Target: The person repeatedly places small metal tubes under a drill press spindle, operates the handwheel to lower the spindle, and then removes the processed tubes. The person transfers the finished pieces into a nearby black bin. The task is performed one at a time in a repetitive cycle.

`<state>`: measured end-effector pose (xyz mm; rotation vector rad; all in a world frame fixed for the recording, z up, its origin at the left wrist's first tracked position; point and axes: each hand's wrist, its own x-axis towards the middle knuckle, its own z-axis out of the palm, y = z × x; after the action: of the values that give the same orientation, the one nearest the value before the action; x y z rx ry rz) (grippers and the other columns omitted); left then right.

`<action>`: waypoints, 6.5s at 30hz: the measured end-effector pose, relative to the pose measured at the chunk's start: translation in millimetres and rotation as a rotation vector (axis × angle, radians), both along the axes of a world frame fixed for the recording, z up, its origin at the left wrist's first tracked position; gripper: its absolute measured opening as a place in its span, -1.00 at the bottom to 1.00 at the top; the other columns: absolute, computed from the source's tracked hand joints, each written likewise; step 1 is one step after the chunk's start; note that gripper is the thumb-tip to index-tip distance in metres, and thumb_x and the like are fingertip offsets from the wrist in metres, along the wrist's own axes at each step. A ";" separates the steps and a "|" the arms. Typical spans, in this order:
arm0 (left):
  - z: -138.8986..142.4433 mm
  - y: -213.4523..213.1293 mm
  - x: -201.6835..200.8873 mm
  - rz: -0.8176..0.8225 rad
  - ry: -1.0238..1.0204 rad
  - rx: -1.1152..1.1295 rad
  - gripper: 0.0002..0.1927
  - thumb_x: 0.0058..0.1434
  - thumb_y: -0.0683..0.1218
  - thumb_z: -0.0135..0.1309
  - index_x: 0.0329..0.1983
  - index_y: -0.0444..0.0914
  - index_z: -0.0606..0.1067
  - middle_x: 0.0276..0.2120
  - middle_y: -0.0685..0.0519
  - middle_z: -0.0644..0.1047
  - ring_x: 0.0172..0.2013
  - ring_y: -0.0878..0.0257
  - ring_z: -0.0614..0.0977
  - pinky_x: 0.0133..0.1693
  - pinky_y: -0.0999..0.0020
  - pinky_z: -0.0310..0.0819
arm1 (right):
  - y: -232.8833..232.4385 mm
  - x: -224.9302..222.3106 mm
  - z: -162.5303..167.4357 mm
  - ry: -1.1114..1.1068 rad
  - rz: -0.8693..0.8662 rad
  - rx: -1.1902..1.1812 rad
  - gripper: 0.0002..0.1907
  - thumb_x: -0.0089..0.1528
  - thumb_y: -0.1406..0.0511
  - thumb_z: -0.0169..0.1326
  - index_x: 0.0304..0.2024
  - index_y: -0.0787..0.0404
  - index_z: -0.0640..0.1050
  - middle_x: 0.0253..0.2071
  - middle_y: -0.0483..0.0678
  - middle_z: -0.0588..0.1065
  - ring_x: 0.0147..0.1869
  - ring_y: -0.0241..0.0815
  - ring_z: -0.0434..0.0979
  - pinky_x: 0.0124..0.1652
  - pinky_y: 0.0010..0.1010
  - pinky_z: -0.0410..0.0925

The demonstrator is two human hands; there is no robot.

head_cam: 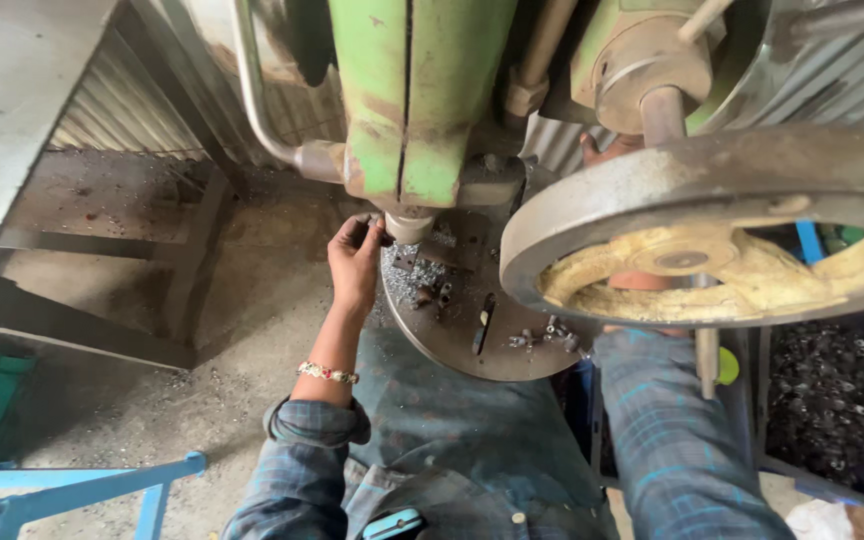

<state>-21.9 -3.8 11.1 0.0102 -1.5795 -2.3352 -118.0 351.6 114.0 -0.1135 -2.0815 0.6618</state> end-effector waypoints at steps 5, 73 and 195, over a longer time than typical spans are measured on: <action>2.1 -15.3 7.1 -0.134 0.009 0.108 -0.87 0.35 -0.19 0.13 -0.10 -0.36 0.56 -0.29 0.11 0.61 -0.27 0.39 0.58 -0.14 0.46 0.52 | 12.8 45.5 -19.1 -0.233 0.090 0.026 -0.19 0.08 0.13 0.35 0.20 0.44 0.32 0.02 0.29 0.45 0.08 0.33 0.47 0.01 0.04 0.34; -7.0 98.0 99.9 0.123 0.314 -1.473 -0.76 0.19 -0.04 0.20 -0.08 -0.16 0.60 -0.08 0.01 0.57 0.00 0.01 0.48 -0.01 0.07 0.37 | 9.7 175.5 -53.6 -0.213 0.259 0.035 -0.26 0.18 0.30 0.35 0.25 0.37 0.22 -0.24 0.07 0.49 -0.18 0.15 0.54 -0.13 -0.07 0.40; 34.8 -34.1 39.6 0.640 -0.049 -0.155 -0.76 0.43 -0.04 0.05 -0.28 -0.31 0.48 -0.42 0.15 0.51 -0.38 0.43 0.42 -0.30 0.48 0.40 | 27.6 170.0 -30.5 -0.342 0.291 0.145 -0.48 0.20 0.27 0.24 0.19 0.32 0.51 0.04 0.12 0.57 0.06 0.13 0.61 0.05 -0.08 0.43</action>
<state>17.7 -37.9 45.9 0.4676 -1.4909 -1.7253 52.0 379.2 83.4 0.1740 -2.4971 0.6979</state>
